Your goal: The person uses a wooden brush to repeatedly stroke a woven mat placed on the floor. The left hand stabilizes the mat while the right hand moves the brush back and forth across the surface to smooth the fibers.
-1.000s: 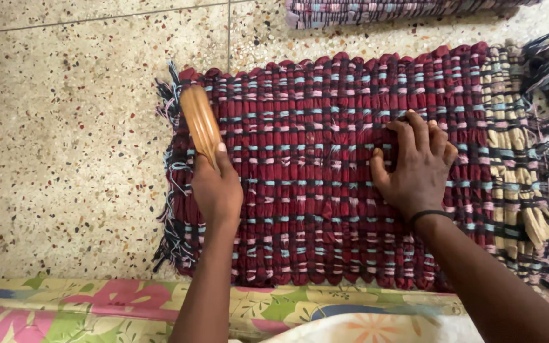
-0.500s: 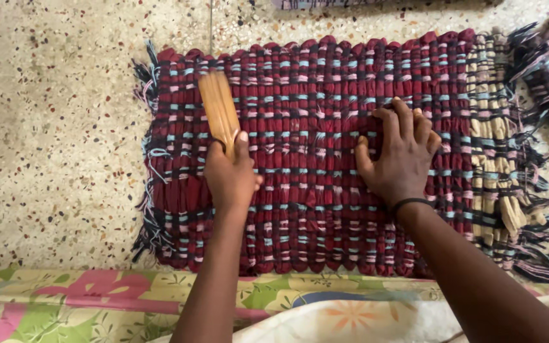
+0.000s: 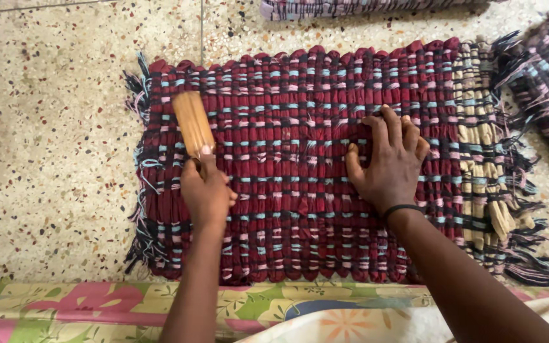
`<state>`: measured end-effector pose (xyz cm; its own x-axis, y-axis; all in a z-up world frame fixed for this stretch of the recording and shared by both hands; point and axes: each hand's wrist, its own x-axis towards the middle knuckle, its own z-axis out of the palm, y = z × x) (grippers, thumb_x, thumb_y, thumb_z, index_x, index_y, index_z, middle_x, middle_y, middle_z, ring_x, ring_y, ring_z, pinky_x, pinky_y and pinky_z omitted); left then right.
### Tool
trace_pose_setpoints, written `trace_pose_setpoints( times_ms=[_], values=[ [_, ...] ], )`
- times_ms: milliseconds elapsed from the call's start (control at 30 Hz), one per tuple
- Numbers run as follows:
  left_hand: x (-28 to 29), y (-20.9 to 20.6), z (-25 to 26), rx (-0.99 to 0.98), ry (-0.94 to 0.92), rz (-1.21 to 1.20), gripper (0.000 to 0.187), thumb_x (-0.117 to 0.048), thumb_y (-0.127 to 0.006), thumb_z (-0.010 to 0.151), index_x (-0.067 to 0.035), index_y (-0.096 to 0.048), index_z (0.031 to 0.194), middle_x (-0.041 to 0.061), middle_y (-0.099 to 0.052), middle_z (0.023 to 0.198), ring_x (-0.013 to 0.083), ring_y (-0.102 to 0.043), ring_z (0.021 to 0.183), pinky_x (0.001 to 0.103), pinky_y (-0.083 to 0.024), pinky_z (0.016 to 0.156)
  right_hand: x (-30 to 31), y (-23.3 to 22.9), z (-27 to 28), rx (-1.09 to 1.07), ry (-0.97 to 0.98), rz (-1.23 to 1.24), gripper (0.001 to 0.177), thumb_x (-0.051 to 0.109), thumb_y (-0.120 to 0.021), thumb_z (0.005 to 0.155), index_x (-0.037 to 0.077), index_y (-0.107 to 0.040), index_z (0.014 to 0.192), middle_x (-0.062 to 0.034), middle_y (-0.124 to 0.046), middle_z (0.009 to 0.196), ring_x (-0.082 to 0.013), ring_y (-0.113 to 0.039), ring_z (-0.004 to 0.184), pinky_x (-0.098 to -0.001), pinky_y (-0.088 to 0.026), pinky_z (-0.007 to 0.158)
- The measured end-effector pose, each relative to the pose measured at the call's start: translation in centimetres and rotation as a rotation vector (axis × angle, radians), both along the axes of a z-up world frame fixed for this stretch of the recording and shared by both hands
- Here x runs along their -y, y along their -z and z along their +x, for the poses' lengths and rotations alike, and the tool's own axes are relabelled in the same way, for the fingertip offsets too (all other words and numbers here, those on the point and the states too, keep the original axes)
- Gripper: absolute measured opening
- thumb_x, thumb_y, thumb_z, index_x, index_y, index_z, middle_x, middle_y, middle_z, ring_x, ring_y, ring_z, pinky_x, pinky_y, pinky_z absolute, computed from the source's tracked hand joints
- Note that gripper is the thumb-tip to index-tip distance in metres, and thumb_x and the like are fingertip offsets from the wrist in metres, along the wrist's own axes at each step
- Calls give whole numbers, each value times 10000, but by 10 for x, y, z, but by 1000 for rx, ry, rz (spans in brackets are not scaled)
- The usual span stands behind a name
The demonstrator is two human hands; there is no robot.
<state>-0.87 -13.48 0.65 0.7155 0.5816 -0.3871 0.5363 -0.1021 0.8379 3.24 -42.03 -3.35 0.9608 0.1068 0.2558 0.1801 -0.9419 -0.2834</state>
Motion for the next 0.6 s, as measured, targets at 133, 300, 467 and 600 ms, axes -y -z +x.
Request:
trace_pose_setpoints(
  times_ms=[133, 300, 467, 600],
  values=[
    [1, 5, -4, 79, 62, -117, 389, -363, -395, 1076, -37, -598, 1133, 17, -549, 642, 106, -515, 382, 282, -437, 330, 0, -1, 1, 6, -6, 6, 558, 394, -655, 893, 124, -580, 1375, -160, -471, 1546, -412, -376, 1407, -558, -279, 1123],
    [24, 4, -1, 124, 67, -69, 397, -365, -429, 1072, -3, -592, 1093, 28, -559, 626, 109, -516, 379, 279, -431, 327, -1, -2, 0, 15, -6, 22, 552, 399, -659, 899, 139, -582, 1380, -147, -474, 1545, -400, -384, 1409, -560, -281, 1124],
    [38, 5, 4, -99, 201, 23, 439, -409, -397, 1054, -40, -587, 1197, 26, -567, 607, 102, -561, 380, 271, -504, 325, 0, -1, 0, -2, -3, 6, 562, 403, -659, 899, 137, -576, 1387, -143, -475, 1543, -398, -384, 1408, -559, -283, 1126],
    [45, 3, 2, 40, 168, -99, 507, -434, -435, 1067, 38, -611, 1005, 49, -555, 605, 137, -538, 371, 296, -437, 337, 0, 1, 0, 3, 3, 13, 560, 405, -658, 897, 148, -573, 1388, -136, -472, 1555, -390, -378, 1417, -556, -281, 1129]
  ],
)
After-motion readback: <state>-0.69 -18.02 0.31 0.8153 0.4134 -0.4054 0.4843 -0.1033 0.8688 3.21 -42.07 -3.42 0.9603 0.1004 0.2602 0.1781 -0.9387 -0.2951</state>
